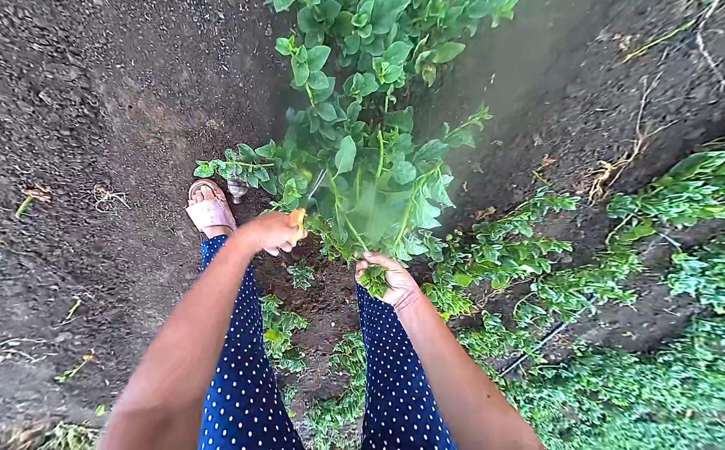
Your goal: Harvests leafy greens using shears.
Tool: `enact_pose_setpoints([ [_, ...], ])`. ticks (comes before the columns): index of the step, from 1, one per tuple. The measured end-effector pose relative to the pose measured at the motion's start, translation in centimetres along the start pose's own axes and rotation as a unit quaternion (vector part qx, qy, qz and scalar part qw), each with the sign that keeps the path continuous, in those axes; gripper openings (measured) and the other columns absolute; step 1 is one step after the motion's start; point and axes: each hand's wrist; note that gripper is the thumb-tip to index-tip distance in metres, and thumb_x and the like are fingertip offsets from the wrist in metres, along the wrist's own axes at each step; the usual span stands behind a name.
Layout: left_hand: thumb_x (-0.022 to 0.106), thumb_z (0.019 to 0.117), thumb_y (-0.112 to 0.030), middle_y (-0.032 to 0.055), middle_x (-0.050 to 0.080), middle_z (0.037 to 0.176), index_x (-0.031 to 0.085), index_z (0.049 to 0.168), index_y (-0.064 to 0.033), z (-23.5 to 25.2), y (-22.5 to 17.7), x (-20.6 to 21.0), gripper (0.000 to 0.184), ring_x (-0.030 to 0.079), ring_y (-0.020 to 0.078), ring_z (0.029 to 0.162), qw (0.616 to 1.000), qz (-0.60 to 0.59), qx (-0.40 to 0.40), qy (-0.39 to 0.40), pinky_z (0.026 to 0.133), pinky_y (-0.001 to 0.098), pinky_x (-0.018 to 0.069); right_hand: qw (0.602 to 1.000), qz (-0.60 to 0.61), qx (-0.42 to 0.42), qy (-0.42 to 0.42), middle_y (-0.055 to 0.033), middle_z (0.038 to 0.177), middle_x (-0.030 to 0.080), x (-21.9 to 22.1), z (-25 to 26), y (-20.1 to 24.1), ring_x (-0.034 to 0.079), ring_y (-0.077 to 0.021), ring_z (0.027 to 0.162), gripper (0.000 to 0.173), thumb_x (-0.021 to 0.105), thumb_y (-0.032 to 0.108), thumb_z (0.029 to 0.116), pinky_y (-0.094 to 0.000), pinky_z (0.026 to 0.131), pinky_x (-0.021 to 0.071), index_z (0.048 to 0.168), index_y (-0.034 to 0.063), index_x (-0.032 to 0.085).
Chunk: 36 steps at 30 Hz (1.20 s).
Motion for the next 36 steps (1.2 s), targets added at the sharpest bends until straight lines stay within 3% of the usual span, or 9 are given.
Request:
enact_pose_setpoints([
  [2, 0.041, 0.1126, -0.033, 0.0166, 0.068, 0.109, 0.059, 0.13, 0.0013, 1.7, -1.3, -2.5, 0.043, 0.065, 0.0245, 0.093, 0.998, -0.011, -0.042, 0.041, 0.086, 0.0453, 0.0523, 1.0, 0.0, -0.006, 0.009, -0.0059, 0.07, 0.066, -0.8, 0.2, -0.4, 0.068, -0.0127, 0.06, 0.019, 0.04, 0.003, 0.1032, -0.0246, 0.06, 0.0607, 0.098, 0.002, 0.059],
  [4, 0.043, 0.1109, -0.037, 0.0094, 0.068, 0.097, 0.063, 0.118, -0.0032, 2.5, -3.0, -3.9, 0.04, 0.063, 0.0171, 0.083, 0.996, 0.004, -0.077, 0.05, 0.079, 0.0379, 0.0513, 1.0, 0.0, -0.01, 0.008, -0.0062, 0.07, 0.066, -1.2, 0.3, -0.8, 0.068, -0.0134, 0.06, 0.018, 0.041, 0.001, 0.1025, -0.0258, 0.061, 0.0611, 0.099, 0.0015, 0.059],
  [9, 0.044, 0.1098, -0.042, 0.0056, 0.068, 0.084, 0.065, 0.104, -0.0066, 4.0, -6.0, -4.8, 0.041, 0.063, 0.0145, 0.073, 0.99, 0.018, -0.135, 0.038, 0.073, 0.0318, 0.0513, 1.0, -0.003, -0.017, 0.002, -0.0062, 0.071, 0.066, -1.2, 0.4, -1.1, 0.068, -0.0134, 0.06, 0.016, 0.044, -0.002, 0.0999, -0.026, 0.061, 0.0612, 0.097, 0.001, 0.06],
  [14, 0.053, 0.1063, -0.038, 0.0064, 0.068, 0.084, 0.066, 0.101, -0.0061, 4.6, -7.4, -4.8, 0.035, 0.064, 0.0146, 0.073, 0.989, 0.006, -0.148, 0.018, 0.073, 0.031, 0.0527, 0.999, -0.029, -0.018, -0.002, -0.0061, 0.07, 0.067, -1.2, 0.3, -1.2, 0.068, -0.0134, 0.06, 0.014, 0.046, -0.003, 0.0985, -0.026, 0.06, 0.061, 0.099, 0.0012, 0.059],
  [19, 0.053, 0.1066, -0.027, 0.0039, 0.069, 0.081, 0.069, 0.101, -0.0077, 4.7, -7.1, -4.0, 0.026, 0.063, 0.0115, 0.067, 0.99, 0.074, -0.117, 0.008, 0.068, 0.0291, 0.0518, 0.999, -0.038, -0.017, -0.023, -0.0061, 0.069, 0.067, -0.9, 0.0, -1.2, 0.068, -0.0131, 0.059, 0.016, 0.044, -0.003, 0.1003, -0.025, 0.059, 0.0606, 0.098, 0.0012, 0.059],
  [24, 0.05, 0.1077, -0.022, 0.0057, 0.072, 0.089, 0.068, 0.108, -0.005, 4.8, -4.1, -3.9, 0.025, 0.066, 0.014, 0.074, 0.992, 0.096, -0.076, 0.003, 0.072, 0.0338, 0.0532, 0.999, -0.043, -0.024, -0.022, -0.0064, 0.07, 0.067, -0.5, -0.1, -1.4, 0.069, -0.0129, 0.06, 0.018, 0.043, -0.002, 0.0995, -0.025, 0.059, 0.0611, 0.096, 0.0012, 0.06],
  [29, 0.051, 0.1092, -0.019, 0.0114, 0.07, 0.099, 0.062, 0.122, -0.0005, 2.6, 3.9, -5.3, 0.025, 0.066, 0.0172, 0.082, 0.998, 0.045, -0.041, 0.029, 0.076, 0.0374, 0.0543, 0.994, -0.103, -0.024, -0.036, -0.0047, 0.07, 0.068, -1.3, -1.1, -1.5, 0.068, -0.0123, 0.06, 0.015, 0.046, -0.004, 0.0944, -0.0258, 0.061, 0.0611, 0.097, 0.0022, 0.06],
  [33, 0.054, 0.1077, -0.016, 0.0098, 0.071, 0.093, 0.064, 0.115, -0.0007, 0.6, 8.5, -6.9, 0.02, 0.065, 0.0141, 0.076, 0.998, -0.04, -0.007, 0.047, 0.068, 0.031, 0.0521, 0.992, -0.117, -0.039, -0.038, -0.0036, 0.07, 0.069, -3.0, -2.5, -2.6, 0.069, -0.012, 0.062, 0.014, 0.057, 0.001, 0.0838, -0.0265, 0.062, 0.0612, 0.097, 0.0038, 0.062],
  [36, 0.055, 0.1037, -0.009, 0.009, 0.072, 0.1, 0.062, 0.121, -0.0033, -0.3, 11.5, -9.7, 0.019, 0.067, 0.0149, 0.085, 0.995, -0.093, 0.029, 0.025, 0.073, 0.0313, 0.0546, 0.992, -0.108, -0.047, -0.041, -0.0027, 0.068, 0.069, -4.4, -4.2, -2.5, 0.069, -0.0117, 0.061, 0.017, 0.068, 0.007, 0.0757, -0.0268, 0.063, 0.0611, 0.092, 0.0062, 0.066],
])
Point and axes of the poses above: each hand's wrist, its own z-axis towards the middle knuckle, its own x-axis out of the palm, y = z × x
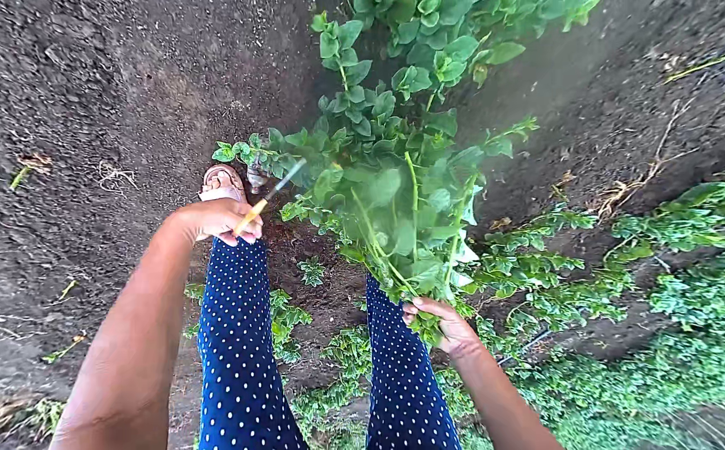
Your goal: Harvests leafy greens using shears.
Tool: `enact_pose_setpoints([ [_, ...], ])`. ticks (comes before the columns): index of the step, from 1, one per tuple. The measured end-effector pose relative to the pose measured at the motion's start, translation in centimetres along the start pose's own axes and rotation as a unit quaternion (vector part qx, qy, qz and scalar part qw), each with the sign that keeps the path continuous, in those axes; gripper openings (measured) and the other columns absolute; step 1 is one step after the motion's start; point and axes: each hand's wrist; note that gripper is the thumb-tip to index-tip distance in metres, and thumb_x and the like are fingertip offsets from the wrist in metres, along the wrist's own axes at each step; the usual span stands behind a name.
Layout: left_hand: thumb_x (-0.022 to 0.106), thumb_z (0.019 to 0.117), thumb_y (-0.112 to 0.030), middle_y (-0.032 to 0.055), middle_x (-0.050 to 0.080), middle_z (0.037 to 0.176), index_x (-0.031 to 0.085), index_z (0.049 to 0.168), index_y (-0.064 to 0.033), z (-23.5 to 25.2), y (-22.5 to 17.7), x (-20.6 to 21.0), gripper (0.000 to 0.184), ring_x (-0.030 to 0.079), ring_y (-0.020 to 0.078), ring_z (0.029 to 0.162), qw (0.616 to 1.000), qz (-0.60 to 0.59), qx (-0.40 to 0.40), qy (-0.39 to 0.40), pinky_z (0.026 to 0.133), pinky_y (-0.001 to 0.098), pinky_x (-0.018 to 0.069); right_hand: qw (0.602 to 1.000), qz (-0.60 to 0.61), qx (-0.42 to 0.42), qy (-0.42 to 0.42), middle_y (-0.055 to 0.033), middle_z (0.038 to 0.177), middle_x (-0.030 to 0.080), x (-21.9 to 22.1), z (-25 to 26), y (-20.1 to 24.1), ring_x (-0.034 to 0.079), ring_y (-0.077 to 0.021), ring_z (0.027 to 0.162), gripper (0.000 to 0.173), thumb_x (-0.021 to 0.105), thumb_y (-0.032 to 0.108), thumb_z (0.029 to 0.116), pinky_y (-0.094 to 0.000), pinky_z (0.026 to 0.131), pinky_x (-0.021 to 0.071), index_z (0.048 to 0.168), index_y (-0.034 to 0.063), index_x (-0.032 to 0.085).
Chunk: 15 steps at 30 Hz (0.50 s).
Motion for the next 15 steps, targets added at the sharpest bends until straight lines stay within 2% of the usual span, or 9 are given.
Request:
enact_pose_setpoints([
  [1, 0.059, 0.1018, -0.008, 0.0133, 0.069, 0.107, 0.058, 0.128, -0.0018, 0.1, 0.7, -1.0, 0.027, 0.065, 0.0201, 0.092, 0.998, -0.014, 0.008, -0.056, 0.079, 0.0377, 0.0543, 1.0, 0.003, -0.003, 0.009, -0.0022, 0.068, 0.069, -0.7, -0.4, 0.1, 0.069, -0.0113, 0.062, 0.02, 0.074, 0.011, 0.0729, -0.0267, 0.064, 0.061, 0.092, 0.0073, 0.068],
  [2, 0.062, 0.1005, -0.009, 0.0202, 0.065, 0.116, 0.054, 0.135, 0.0006, 0.7, 1.2, -2.2, 0.037, 0.063, 0.0293, 0.102, 0.991, -0.029, 0.013, -0.129, 0.089, 0.0483, 0.0526, 1.0, 0.01, -0.007, 0.025, -0.0021, 0.069, 0.07, -1.5, -0.8, 0.1, 0.069, -0.0112, 0.062, 0.025, 0.082, 0.015, 0.0694, -0.0265, 0.065, 0.0611, 0.091, 0.0086, 0.072],
  [3, 0.066, 0.0985, -0.01, 0.026, 0.064, 0.123, 0.052, 0.138, 0.0025, 2.0, 2.1, -3.5, 0.044, 0.063, 0.0379, 0.11, 0.976, -0.037, 0.021, -0.212, 0.096, 0.0579, 0.0512, 0.999, 0.017, -0.011, 0.044, -0.0018, 0.071, 0.071, -2.2, -1.1, 0.0, 0.069, -0.0105, 0.063, 0.029, 0.088, 0.02, 0.0675, -0.0257, 0.066, 0.061, 0.091, 0.0099, 0.074],
  [4, 0.068, 0.0963, -0.01, 0.0291, 0.063, 0.125, 0.05, 0.139, 0.004, 3.6, 2.8, -5.0, 0.049, 0.063, 0.0426, 0.113, 0.957, -0.041, 0.032, -0.286, 0.099, 0.0629, 0.0488, 0.998, 0.027, -0.015, 0.059, -0.0018, 0.072, 0.071, -2.7, -1.4, -0.2, 0.07, -0.0102, 0.064, 0.03, 0.09, 0.022, 0.0674, -0.0251, 0.066, 0.0608, 0.092, 0.0107, 0.076],
  [6, 0.071, 0.0939, -0.014, 0.0258, 0.063, 0.131, 0.045, 0.144, 0.0022, 6.5, 3.2, -7.6, 0.058, 0.062, 0.0403, 0.121, 0.925, -0.051, 0.047, -0.374, 0.103, 0.0614, 0.0476, 0.994, 0.05, -0.028, 0.09, -0.0026, 0.074, 0.073, -3.5, -2.0, -0.7, 0.071, -0.01, 0.067, 0.028, 0.088, 0.023, 0.0722, -0.0246, 0.067, 0.0609, 0.096, 0.0104, 0.078],
  [8, 0.077, 0.0927, -0.021, 0.0258, 0.062, 0.134, 0.043, 0.146, 0.002, 8.4, 2.4, -9.5, 0.067, 0.059, 0.0407, 0.127, 0.912, -0.043, 0.047, -0.404, 0.108, 0.0619, 0.0438, 0.992, 0.056, -0.033, 0.106, -0.0024, 0.076, 0.073, -4.0, -2.2, -1.2, 0.071, -0.0097, 0.068, 0.027, 0.085, 0.024, 0.0757, -0.0247, 0.068, 0.0607, 0.099, 0.0113, 0.079],
  [11, 0.078, 0.0921, -0.027, 0.0288, 0.06, 0.134, 0.043, 0.147, 0.002, 10.7, 1.0, -10.9, 0.072, 0.056, 0.0443, 0.129, 0.918, 0.01, 0.027, -0.396, 0.108, 0.0651, 0.0405, 0.99, 0.063, -0.036, 0.124, -0.0014, 0.078, 0.075, -4.2, -1.8, -2.1, 0.071, -0.0087, 0.07, 0.025, 0.083, 0.026, 0.0803, -0.0239, 0.07, 0.0602, 0.102, 0.013, 0.08],
  [14, 0.073, 0.0958, -0.037, 0.0297, 0.06, 0.133, 0.047, 0.144, 0.0009, 13.1, 1.3, -11.6, 0.067, 0.056, 0.045, 0.128, 0.931, 0.018, 0.0, -0.364, 0.107, 0.066, 0.0405, 0.988, 0.069, -0.04, 0.13, -0.0024, 0.08, 0.075, -4.1, -1.4, -2.6, 0.072, -0.0093, 0.072, 0.026, 0.082, 0.025, 0.0819, -0.0238, 0.071, 0.0602, 0.104, 0.0117, 0.079],
  [15, 0.071, 0.097, -0.033, 0.0276, 0.061, 0.133, 0.049, 0.142, 0.0002, 13.9, 1.9, -11.8, 0.06, 0.059, 0.0418, 0.125, 0.936, 0.004, -0.001, -0.351, 0.106, 0.063, 0.0438, 0.988, 0.07, -0.039, 0.128, -0.0022, 0.08, 0.075, -3.9, -1.3, -2.7, 0.072, -0.0093, 0.073, 0.026, 0.082, 0.025, 0.0821, -0.0238, 0.072, 0.0603, 0.104, 0.0117, 0.079],
])
Point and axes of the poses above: each hand's wrist, its own z-axis towards the middle knuckle, its own x-axis out of the palm, y = z × x
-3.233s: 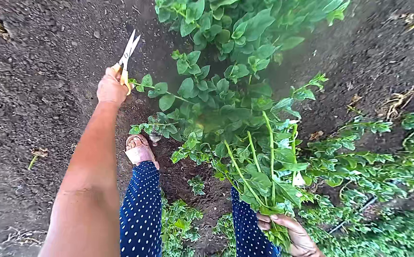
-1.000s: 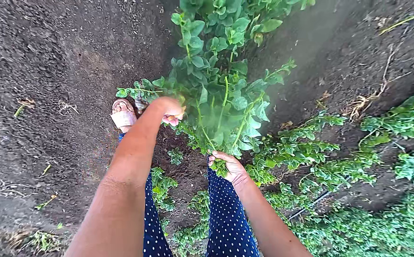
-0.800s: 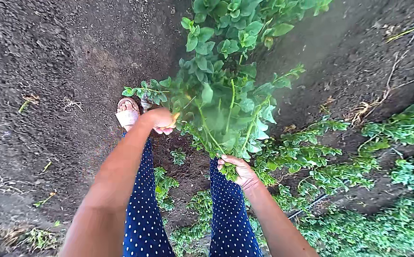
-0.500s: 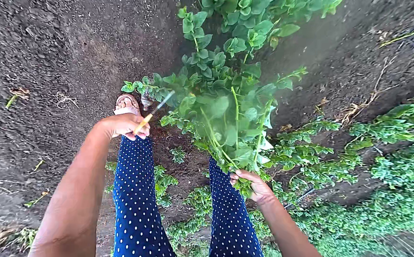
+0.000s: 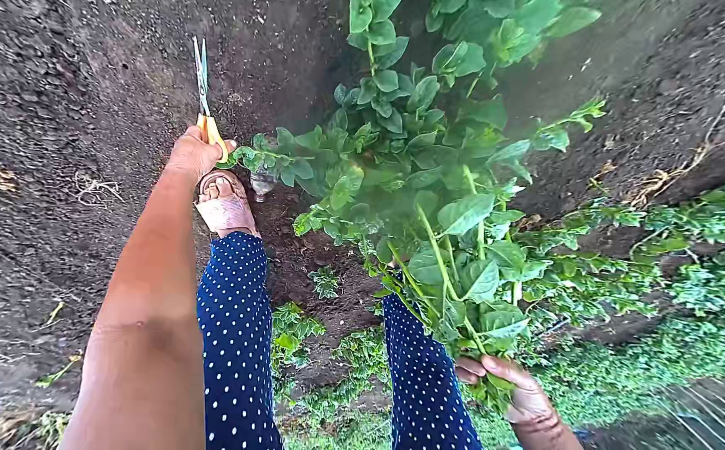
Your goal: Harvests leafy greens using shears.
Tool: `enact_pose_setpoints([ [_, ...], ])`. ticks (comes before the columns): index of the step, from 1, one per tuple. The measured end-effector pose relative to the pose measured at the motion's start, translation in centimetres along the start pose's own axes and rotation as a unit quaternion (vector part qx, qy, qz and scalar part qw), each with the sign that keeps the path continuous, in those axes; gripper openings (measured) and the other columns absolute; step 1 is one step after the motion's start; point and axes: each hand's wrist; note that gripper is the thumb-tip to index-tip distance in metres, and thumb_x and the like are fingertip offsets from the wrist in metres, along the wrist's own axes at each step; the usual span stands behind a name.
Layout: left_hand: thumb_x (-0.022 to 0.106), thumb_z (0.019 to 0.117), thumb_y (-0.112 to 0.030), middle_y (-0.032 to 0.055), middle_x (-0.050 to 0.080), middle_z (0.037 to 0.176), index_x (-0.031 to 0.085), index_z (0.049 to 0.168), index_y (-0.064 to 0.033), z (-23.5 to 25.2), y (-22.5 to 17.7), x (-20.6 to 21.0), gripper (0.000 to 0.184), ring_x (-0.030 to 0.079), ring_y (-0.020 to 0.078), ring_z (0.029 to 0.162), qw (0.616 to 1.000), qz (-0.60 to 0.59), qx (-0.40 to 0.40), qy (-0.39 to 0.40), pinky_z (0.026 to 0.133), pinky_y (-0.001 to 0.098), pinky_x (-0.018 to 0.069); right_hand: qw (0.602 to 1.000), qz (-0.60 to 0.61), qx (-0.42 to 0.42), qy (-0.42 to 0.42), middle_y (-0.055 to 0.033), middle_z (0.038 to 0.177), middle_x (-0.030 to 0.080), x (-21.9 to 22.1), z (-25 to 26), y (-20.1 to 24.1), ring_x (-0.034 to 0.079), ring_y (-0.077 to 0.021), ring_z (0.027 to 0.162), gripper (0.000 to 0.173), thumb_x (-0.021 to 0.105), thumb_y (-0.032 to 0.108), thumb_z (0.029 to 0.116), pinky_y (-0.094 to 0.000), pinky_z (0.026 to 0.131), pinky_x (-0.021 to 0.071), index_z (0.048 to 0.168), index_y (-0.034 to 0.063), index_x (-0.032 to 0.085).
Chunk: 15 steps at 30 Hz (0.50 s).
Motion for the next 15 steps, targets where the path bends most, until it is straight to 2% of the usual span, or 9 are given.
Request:
enact_pose_setpoints([
  [3, 0.067, 0.0977, -0.015, 0.0255, 0.062, 0.129, 0.053, 0.136, 0.0008, -0.3, 1.5, 0.8, 0.044, 0.064, 0.0368, 0.117, 0.998, -0.048, -0.003, 0.032, 0.101, 0.0582, 0.0508, 1.0, 0.007, 0.008, -0.027, -0.0029, 0.078, 0.074, 1.0, 0.3, 0.0, 0.072, -0.0106, 0.072, 0.026, 0.084, 0.024, 0.0787, -0.0254, 0.073, 0.0615, 0.101, 0.0103, 0.079],
  [6, 0.07, 0.0942, -0.008, 0.0225, 0.066, 0.118, 0.055, 0.131, 0.0012, -5.1, 1.1, 0.3, 0.041, 0.066, 0.031, 0.103, 0.995, -0.097, 0.028, 0.027, 0.093, 0.0537, 0.0529, 0.993, -0.006, -0.001, -0.115, -0.0052, 0.075, 0.072, 4.0, 1.5, 0.2, 0.072, -0.0128, 0.066, 0.027, 0.086, 0.018, 0.0717, -0.0276, 0.066, 0.0627, 0.094, 0.0074, 0.075],
  [7, 0.071, 0.0932, -0.007, 0.0207, 0.067, 0.113, 0.056, 0.129, 0.0012, -7.7, 0.7, 0.2, 0.04, 0.066, 0.0284, 0.099, 0.993, -0.108, 0.044, 0.018, 0.09, 0.0518, 0.0535, 0.99, -0.01, -0.006, -0.138, -0.0055, 0.074, 0.072, 5.2, 2.0, 0.1, 0.071, -0.0129, 0.065, 0.022, 0.08, 0.014, 0.0746, -0.028, 0.065, 0.0628, 0.094, 0.0071, 0.072],
  [9, 0.074, 0.0926, -0.008, 0.0204, 0.069, 0.111, 0.057, 0.127, 0.0022, -13.4, -0.5, 0.4, 0.039, 0.068, 0.0292, 0.101, 0.99, -0.112, 0.084, 0.001, 0.092, 0.0532, 0.0536, 0.984, -0.013, -0.025, -0.173, -0.005, 0.075, 0.071, 7.9, 3.6, -0.4, 0.07, -0.0116, 0.064, 0.011, 0.057, 0.005, 0.0887, -0.0267, 0.061, 0.0621, 0.095, 0.0054, 0.066],
  [10, 0.073, 0.0933, -0.009, 0.0199, 0.07, 0.11, 0.058, 0.126, 0.0016, -16.5, -1.3, 1.2, 0.038, 0.069, 0.03, 0.1, 0.989, -0.1, 0.109, -0.005, 0.092, 0.054, 0.0545, 0.98, -0.014, -0.033, -0.195, -0.0041, 0.074, 0.07, 9.5, 4.5, -0.7, 0.069, -0.0099, 0.063, 0.016, 0.047, 0.003, 0.097, -0.0246, 0.059, 0.0605, 0.096, 0.0049, 0.063],
  [11, 0.072, 0.0947, -0.011, 0.0213, 0.07, 0.108, 0.06, 0.127, 0.002, -19.7, -2.1, 2.3, 0.037, 0.07, 0.0334, 0.099, 0.987, -0.08, 0.139, -0.01, 0.091, 0.057, 0.0552, 0.975, -0.009, -0.038, -0.22, -0.0035, 0.073, 0.068, 11.3, 5.5, -0.9, 0.067, -0.0086, 0.061, 0.019, 0.043, 0.001, 0.1016, -0.0227, 0.056, 0.0584, 0.096, 0.0044, 0.06],
  [13, 0.07, 0.0972, -0.014, 0.023, 0.071, 0.098, 0.063, 0.124, 0.0028, -25.4, -4.0, 5.5, 0.032, 0.071, 0.0377, 0.087, 0.981, -0.052, 0.182, -0.029, 0.08, 0.0602, 0.0563, 0.965, 0.0, -0.033, -0.258, -0.0032, 0.072, 0.065, 14.7, 7.7, -0.8, 0.063, -0.0079, 0.058, 0.013, 0.044, 0.001, 0.1042, -0.022, 0.053, 0.056, 0.099, 0.0041, 0.056],
  [15, 0.067, 0.0982, -0.012, 0.0224, 0.073, 0.094, 0.065, 0.122, 0.004, -29.1, -5.5, 9.2, 0.029, 0.073, 0.0376, 0.084, 0.976, -0.056, 0.206, -0.05, 0.079, 0.0584, 0.0582, 0.96, -0.004, -0.02, -0.278, -0.0049, 0.073, 0.064, 17.0, 10.0, -0.5, 0.062, -0.0093, 0.057, 0.004, 0.05, 0.003, 0.1035, -0.0231, 0.05, 0.0544, 0.104, 0.0031, 0.054],
])
Point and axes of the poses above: each hand's wrist, its own z-axis towards the middle knuckle, its own x-axis out of the palm, y = z × x
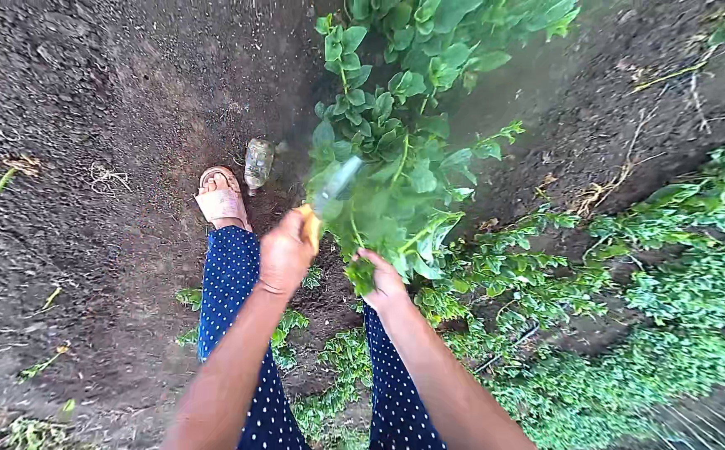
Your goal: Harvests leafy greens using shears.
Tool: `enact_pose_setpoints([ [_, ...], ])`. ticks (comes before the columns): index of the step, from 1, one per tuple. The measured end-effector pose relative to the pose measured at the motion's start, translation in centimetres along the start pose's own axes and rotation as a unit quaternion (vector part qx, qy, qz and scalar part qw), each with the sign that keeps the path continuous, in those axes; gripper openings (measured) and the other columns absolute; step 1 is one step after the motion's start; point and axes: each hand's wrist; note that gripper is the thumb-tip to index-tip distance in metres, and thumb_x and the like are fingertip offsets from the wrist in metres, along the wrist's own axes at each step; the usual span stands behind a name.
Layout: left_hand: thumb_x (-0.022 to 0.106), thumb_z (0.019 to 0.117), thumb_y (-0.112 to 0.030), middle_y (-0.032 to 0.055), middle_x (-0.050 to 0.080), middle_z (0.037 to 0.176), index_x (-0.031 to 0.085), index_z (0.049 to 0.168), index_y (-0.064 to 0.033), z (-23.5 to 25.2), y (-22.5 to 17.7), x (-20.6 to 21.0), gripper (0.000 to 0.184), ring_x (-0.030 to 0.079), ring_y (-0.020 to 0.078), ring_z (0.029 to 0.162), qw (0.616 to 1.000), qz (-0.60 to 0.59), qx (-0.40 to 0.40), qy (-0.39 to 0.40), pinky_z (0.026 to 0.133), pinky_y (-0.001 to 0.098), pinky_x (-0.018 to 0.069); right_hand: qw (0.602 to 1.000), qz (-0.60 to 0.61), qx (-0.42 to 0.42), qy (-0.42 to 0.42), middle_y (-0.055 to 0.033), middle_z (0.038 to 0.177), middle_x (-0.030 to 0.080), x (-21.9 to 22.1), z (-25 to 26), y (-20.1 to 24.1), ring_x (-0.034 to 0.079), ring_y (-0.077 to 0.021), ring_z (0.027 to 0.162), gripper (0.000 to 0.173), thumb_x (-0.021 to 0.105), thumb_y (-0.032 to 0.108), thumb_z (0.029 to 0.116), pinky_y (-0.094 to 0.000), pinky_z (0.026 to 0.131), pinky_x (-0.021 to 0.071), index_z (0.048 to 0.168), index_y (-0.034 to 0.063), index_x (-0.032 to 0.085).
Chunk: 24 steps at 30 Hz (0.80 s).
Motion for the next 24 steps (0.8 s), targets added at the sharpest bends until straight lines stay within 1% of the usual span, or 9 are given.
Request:
enact_pose_setpoints([
  [2, 0.068, 0.0937, -0.006, 0.0223, 0.073, 0.09, 0.069, 0.113, 0.0059, -1.6, -1.3, 3.3, 0.022, 0.074, 0.0391, 0.082, 0.999, 0.004, 0.021, -0.04, 0.076, 0.058, 0.0585, 1.0, -0.013, 0.011, 0.001, -0.0073, 0.078, 0.064, 1.9, 1.1, 0.3, 0.063, -0.0123, 0.061, 0.007, 0.053, 0.007, 0.103, -0.0259, 0.054, 0.0551, 0.108, 0.0024, 0.055],
  [5, 0.069, 0.0891, -0.001, 0.0223, 0.074, 0.092, 0.072, 0.106, 0.005, -2.5, -2.2, 6.2, 0.018, 0.075, 0.0389, 0.084, 0.996, 0.03, 0.032, -0.074, 0.076, 0.0569, 0.0597, 0.996, 0.012, 0.043, 0.071, -0.0093, 0.09, 0.065, 2.1, 2.2, 0.6, 0.066, -0.0168, 0.078, 0.016, 0.047, 0.016, 0.1065, -0.0325, 0.07, 0.0575, 0.115, 0.0056, 0.056],
  [9, 0.074, 0.0831, 0.0, 0.0185, 0.074, 0.085, 0.074, 0.094, 0.0007, -3.4, -2.1, 8.7, 0.011, 0.076, 0.035, 0.077, 0.988, 0.074, 0.082, -0.112, 0.067, 0.0524, 0.0612, 0.981, 0.083, 0.068, 0.162, -0.0054, 0.08, 0.068, 0.3, 3.1, 0.7, 0.068, -0.013, 0.071, 0.032, 0.034, 0.029, 0.1107, -0.0285, 0.065, 0.0588, 0.102, 0.0099, 0.059],
  [15, 0.075, 0.0781, 0.002, 0.0143, 0.076, 0.086, 0.075, 0.09, -0.0023, -5.2, -2.6, 11.2, 0.012, 0.077, 0.0291, 0.077, 0.977, 0.068, 0.162, -0.123, 0.064, 0.0442, 0.0628, 0.975, 0.174, 0.045, 0.132, -0.0053, 0.077, 0.069, -3.0, 3.5, 0.5, 0.07, -0.0141, 0.07, 0.038, 0.027, 0.024, 0.1103, -0.0297, 0.063, 0.0595, 0.096, 0.0084, 0.059],
  [17, 0.072, 0.086, -0.005, 0.015, 0.076, 0.093, 0.075, 0.101, -0.0015, -5.5, -2.4, 9.6, 0.016, 0.077, 0.0301, 0.084, 0.992, 0.035, 0.113, -0.038, 0.073, 0.0484, 0.063, 0.986, 0.125, 0.025, 0.109, -0.0041, 0.076, 0.067, -3.7, 3.3, 1.5, 0.068, -0.0128, 0.068, 0.036, 0.028, 0.021, 0.1101, -0.0278, 0.061, 0.0584, 0.095, 0.0087, 0.058],
  [19, 0.065, 0.0997, -0.019, 0.0196, 0.073, 0.107, 0.065, 0.127, -0.0006, -4.0, -1.3, 6.0, 0.033, 0.073, 0.0345, 0.098, 0.989, 0.006, -0.031, 0.142, 0.089, 0.0554, 0.0576, 0.99, 0.074, 0.004, 0.117, -0.0051, 0.072, 0.067, -4.8, 3.9, 2.4, 0.068, -0.0143, 0.064, 0.038, 0.028, 0.018, 0.109, -0.0279, 0.06, 0.059, 0.09, 0.0075, 0.059],
  [20, 0.062, 0.1026, -0.023, 0.0225, 0.07, 0.116, 0.057, 0.137, -0.0005, -2.3, -0.4, 4.3, 0.042, 0.07, 0.036, 0.106, 0.967, -0.013, -0.109, 0.228, 0.095, 0.0564, 0.0545, 0.989, 0.063, 0.001, 0.131, -0.0054, 0.07, 0.067, -5.4, 4.3, 2.8, 0.068, -0.0152, 0.063, 0.038, 0.028, 0.018, 0.1088, -0.0283, 0.06, 0.0594, 0.089, 0.0073, 0.059],
  [22, 0.054, 0.1077, -0.024, 0.0244, 0.065, 0.123, 0.05, 0.142, 0.0015, 1.1, 1.7, 2.2, 0.043, 0.067, 0.034, 0.111, 0.918, -0.032, -0.212, 0.334, 0.096, 0.0522, 0.0533, 0.986, 0.06, 0.002, 0.156, -0.0063, 0.069, 0.068, -6.5, 5.0, 3.2, 0.069, -0.0167, 0.062, 0.042, 0.027, 0.018, 0.1083, -0.0292, 0.06, 0.0597, 0.086, 0.0066, 0.06],
  [24, 0.048, 0.1112, -0.027, 0.0184, 0.068, 0.116, 0.054, 0.135, 0.0016, 4.1, 2.0, 1.3, 0.038, 0.068, 0.0242, 0.1, 0.889, -0.036, -0.252, 0.381, 0.087, 0.0425, 0.0545, 0.983, 0.071, 0.012, 0.169, -0.007, 0.07, 0.068, -7.0, 5.4, 3.3, 0.069, -0.0174, 0.063, 0.042, 0.026, 0.017, 0.108, -0.0301, 0.062, 0.0602, 0.086, 0.0063, 0.06],
])
Point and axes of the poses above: each hand's wrist, its own z-axis towards the middle knuckle, its own x-axis out of the palm, y = z × x
